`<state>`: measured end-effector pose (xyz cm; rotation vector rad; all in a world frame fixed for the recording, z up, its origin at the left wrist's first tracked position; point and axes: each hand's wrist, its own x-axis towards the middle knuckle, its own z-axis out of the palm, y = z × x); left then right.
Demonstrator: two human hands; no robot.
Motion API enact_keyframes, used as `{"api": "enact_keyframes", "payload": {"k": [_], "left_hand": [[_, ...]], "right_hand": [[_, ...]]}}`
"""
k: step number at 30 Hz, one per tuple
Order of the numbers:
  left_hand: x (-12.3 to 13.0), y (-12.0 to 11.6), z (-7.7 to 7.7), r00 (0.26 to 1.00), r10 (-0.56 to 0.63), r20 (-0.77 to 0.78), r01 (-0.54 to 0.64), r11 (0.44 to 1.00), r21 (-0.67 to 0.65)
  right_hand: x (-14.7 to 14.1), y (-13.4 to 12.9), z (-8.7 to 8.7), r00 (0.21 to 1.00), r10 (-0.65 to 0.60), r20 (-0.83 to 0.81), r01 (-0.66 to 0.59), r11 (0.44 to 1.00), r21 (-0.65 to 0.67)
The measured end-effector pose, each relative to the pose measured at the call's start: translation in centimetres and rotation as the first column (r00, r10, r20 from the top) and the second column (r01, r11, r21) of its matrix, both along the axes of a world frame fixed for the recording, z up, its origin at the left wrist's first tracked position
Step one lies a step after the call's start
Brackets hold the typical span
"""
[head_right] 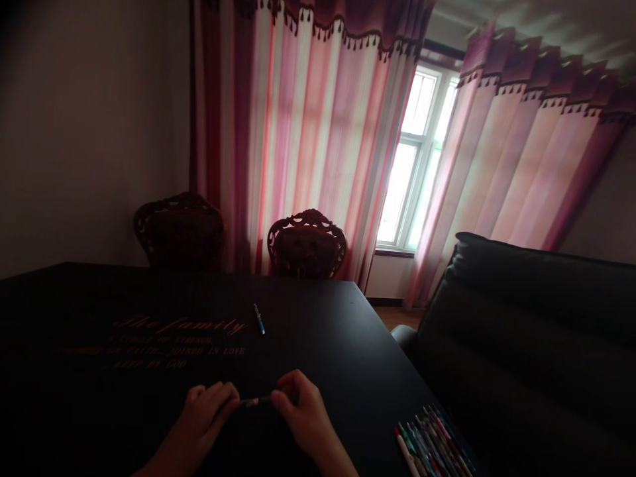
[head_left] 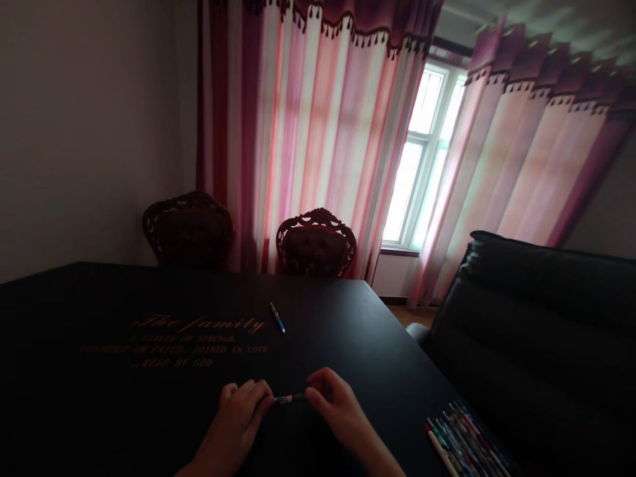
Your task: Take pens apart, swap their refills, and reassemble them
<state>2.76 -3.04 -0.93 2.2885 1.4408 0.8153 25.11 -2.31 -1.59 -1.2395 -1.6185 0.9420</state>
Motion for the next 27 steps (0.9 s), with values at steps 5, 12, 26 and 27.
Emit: {"api": "enact_keyframes", "payload": {"k": [5,12,26,27], "left_hand": [[-0.1,-0.1,0.1,1.0,0.0,0.003,0.0,1.0,0.024],[-0.1,0.1,0.1,1.0,0.0,-0.028,0.0,1.0,0.014],[-3.0,1.4,1.9,0.98,0.049,-0.191,0.007,0.959,0.283],[-3.3,1.4,2.1,0.973,0.022,-0.229,0.052,0.949,0.312]], "right_hand": [[0.0,0.1,-0.2,0.999,0.007,-0.045,-0.009,0.999,-0.046],[0.3,0.5,-0.6,0.993,0.013,-0.121,-0.025,0.995,-0.096],[3.0,0.8,1.4,0.963,-0.256,-0.079,0.262,0.961,0.086],[2.7,0.7,1.5,0.967,-0.25,-0.046,0.254,0.962,0.105]]}}
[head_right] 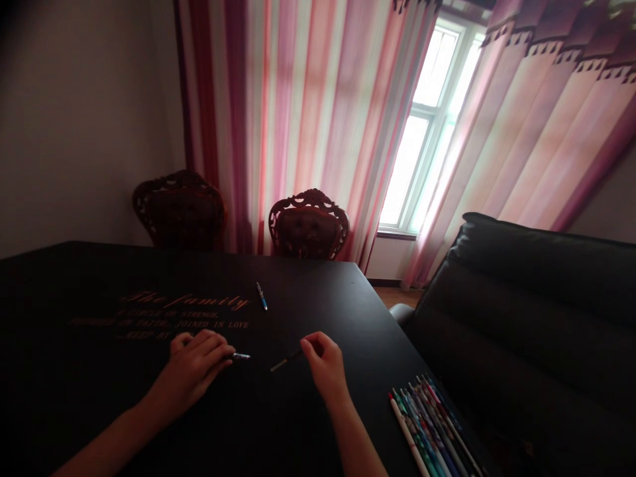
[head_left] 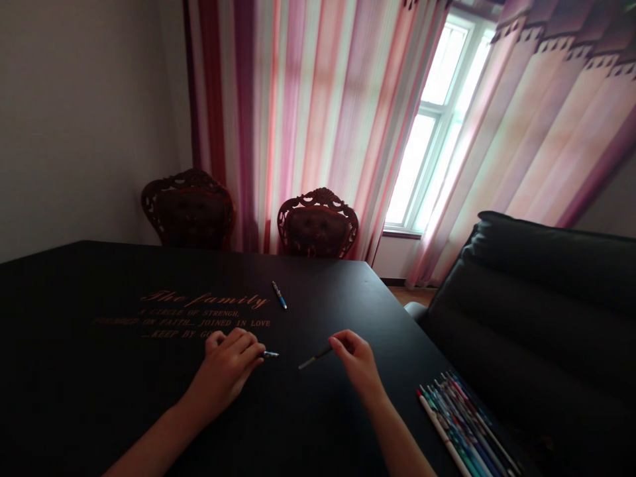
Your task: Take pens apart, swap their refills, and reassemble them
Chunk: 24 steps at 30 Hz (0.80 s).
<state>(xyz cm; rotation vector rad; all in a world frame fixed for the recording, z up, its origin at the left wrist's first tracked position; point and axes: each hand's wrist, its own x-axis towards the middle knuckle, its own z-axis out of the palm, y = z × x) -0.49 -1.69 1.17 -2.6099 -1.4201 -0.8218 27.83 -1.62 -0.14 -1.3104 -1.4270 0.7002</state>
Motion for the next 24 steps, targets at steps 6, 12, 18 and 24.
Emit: {"api": "enact_keyframes", "payload": {"k": [6,12,18,24], "left_hand": [[-0.1,-0.2,0.0,0.993,-0.078,-0.091,0.089,0.99,0.113],[0.2,0.4,-1.2,0.999,0.026,0.019,-0.027,0.999,0.023],[0.2,1.1,-2.7,0.994,-0.067,0.092,0.086,0.972,-0.22],[0.4,0.8,-2.3,0.995,-0.069,0.076,0.088,0.953,-0.29]], "right_hand": [[-1.6,-0.8,0.4,0.987,0.046,0.156,-0.06,0.994,0.086],[-2.2,-1.1,0.5,0.975,0.14,0.17,-0.159,0.982,0.1],[-3.5,-1.4,-0.3,0.961,0.188,0.203,-0.201,0.978,0.047],[-2.6,-1.2,0.1,0.984,0.104,0.141,-0.113,0.992,0.057]]}}
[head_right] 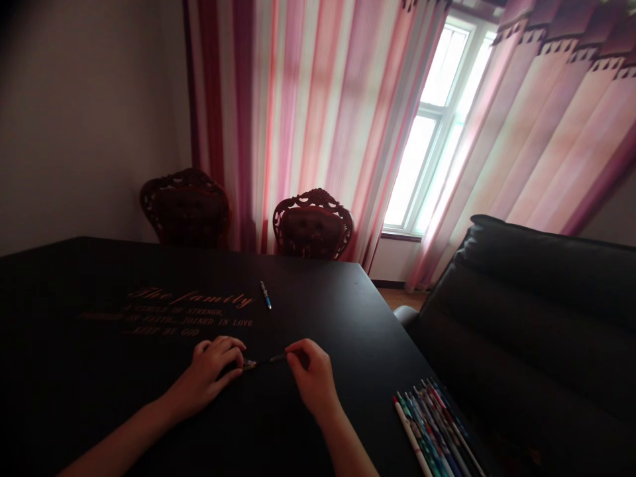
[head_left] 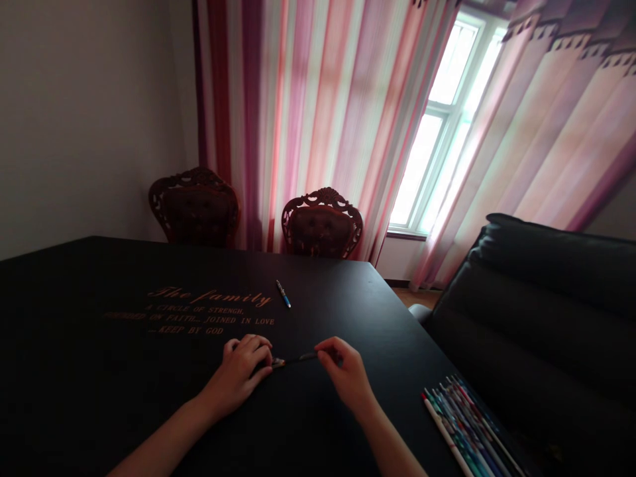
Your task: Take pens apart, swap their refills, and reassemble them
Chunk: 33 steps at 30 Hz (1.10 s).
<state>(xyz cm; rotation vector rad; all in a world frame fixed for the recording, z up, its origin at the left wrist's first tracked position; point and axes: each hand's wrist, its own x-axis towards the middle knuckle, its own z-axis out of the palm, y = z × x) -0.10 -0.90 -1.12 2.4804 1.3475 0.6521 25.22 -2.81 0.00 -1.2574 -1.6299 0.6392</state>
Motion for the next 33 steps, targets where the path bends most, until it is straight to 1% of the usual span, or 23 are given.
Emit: {"api": "enact_keyframes", "payload": {"k": [3,5,8,12,15,18,20,24,27,29,31,33], "left_hand": [[0.0,0.1,-0.2,0.999,0.043,0.022,-0.043,0.999,0.001],[-0.1,0.2,-0.4,0.998,0.051,0.031,-0.051,0.999,0.013],[-0.2,0.1,0.0,0.999,0.026,0.041,-0.028,0.999,0.046],[0.3,-1.0,1.2,0.994,-0.087,0.062,0.08,0.991,0.105],[1.2,-2.0,1.6,0.99,-0.125,0.064,0.116,0.986,0.121],[2.0,-2.5,1.5,0.992,-0.114,0.047,0.107,0.987,0.123],[2.2,-2.7,1.6,0.995,-0.1,0.032,0.095,0.988,0.12],[1.8,-2.5,2.4,0.998,-0.066,0.022,0.064,0.993,0.097],[1.3,-2.2,2.9,0.999,-0.045,0.013,0.044,0.997,0.066],[1.0,-1.9,2.9,0.999,-0.047,-0.003,0.047,0.998,0.039],[0.8,-1.7,2.5,0.998,-0.056,-0.012,0.056,0.998,0.027],[0.5,-1.4,2.0,0.997,-0.071,-0.01,0.071,0.997,0.039]], "right_hand": [[0.9,0.2,0.2,0.996,-0.073,-0.057,0.075,0.997,0.024],[1.1,0.3,0.3,0.992,-0.064,-0.107,0.064,0.998,0.003],[0.7,0.3,0.0,0.983,0.017,-0.182,-0.029,0.998,-0.063],[-0.5,0.0,-0.4,0.959,0.141,-0.247,-0.176,0.976,-0.126],[-1.6,-0.5,-0.6,0.96,0.185,-0.209,-0.22,0.963,-0.156],[-2.3,-0.9,-0.9,0.968,0.204,-0.148,-0.228,0.958,-0.172],[-2.4,-1.0,-1.0,0.97,0.201,-0.134,-0.222,0.96,-0.17],[-1.0,-0.5,-0.5,0.978,0.15,-0.148,-0.17,0.976,-0.134],[0.7,0.1,0.2,0.986,0.051,-0.159,-0.069,0.992,-0.105],[1.5,0.4,0.5,0.991,0.004,-0.131,-0.017,0.995,-0.093],[1.8,0.4,0.6,0.999,0.019,-0.049,-0.023,0.995,-0.1],[1.7,0.4,0.3,0.996,0.067,0.052,-0.06,0.992,-0.114]]}}
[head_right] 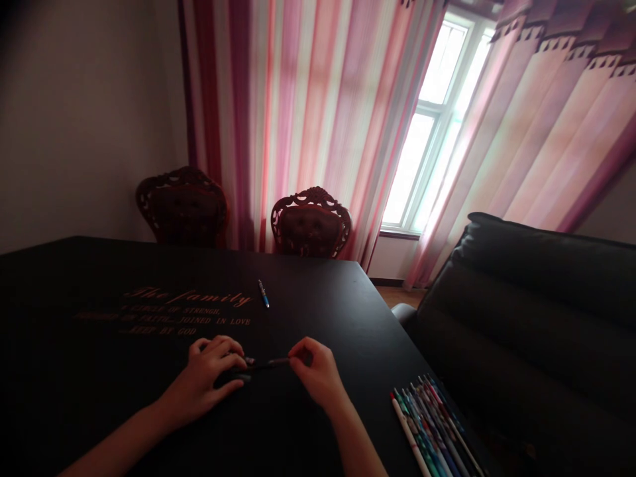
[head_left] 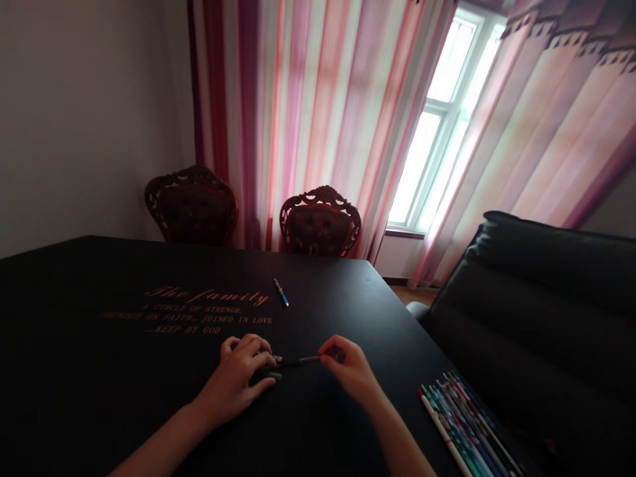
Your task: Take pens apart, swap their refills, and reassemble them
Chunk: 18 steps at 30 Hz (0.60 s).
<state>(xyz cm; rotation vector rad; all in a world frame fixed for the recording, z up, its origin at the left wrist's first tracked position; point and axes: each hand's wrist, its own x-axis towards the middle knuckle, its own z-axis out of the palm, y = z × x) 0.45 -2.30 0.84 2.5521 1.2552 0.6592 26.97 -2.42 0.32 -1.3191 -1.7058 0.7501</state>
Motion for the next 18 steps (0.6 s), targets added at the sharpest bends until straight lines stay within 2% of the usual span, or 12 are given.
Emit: {"api": "enact_keyframes", "payload": {"k": [6,12,15,18], "left_hand": [[-0.5,0.6,-1.1,1.0,0.025,-0.005,-0.024,0.999,0.036],[-0.2,0.6,-1.3,0.999,0.035,-0.007,-0.035,0.999,0.029],[-0.1,0.6,-1.5,0.999,0.036,0.007,-0.036,0.998,0.043],[-0.1,0.8,-1.6,0.997,0.067,0.049,-0.069,0.997,0.033]], "right_hand": [[-0.5,-0.3,-0.5,0.984,0.021,0.179,-0.033,0.997,0.066],[-0.3,-0.7,-0.5,0.953,0.084,0.292,-0.092,0.996,0.016],[-0.6,-0.8,-0.9,0.939,0.117,0.322,-0.127,0.992,0.012],[-0.9,-0.6,-1.1,0.953,0.098,0.288,-0.111,0.993,0.031]]}}
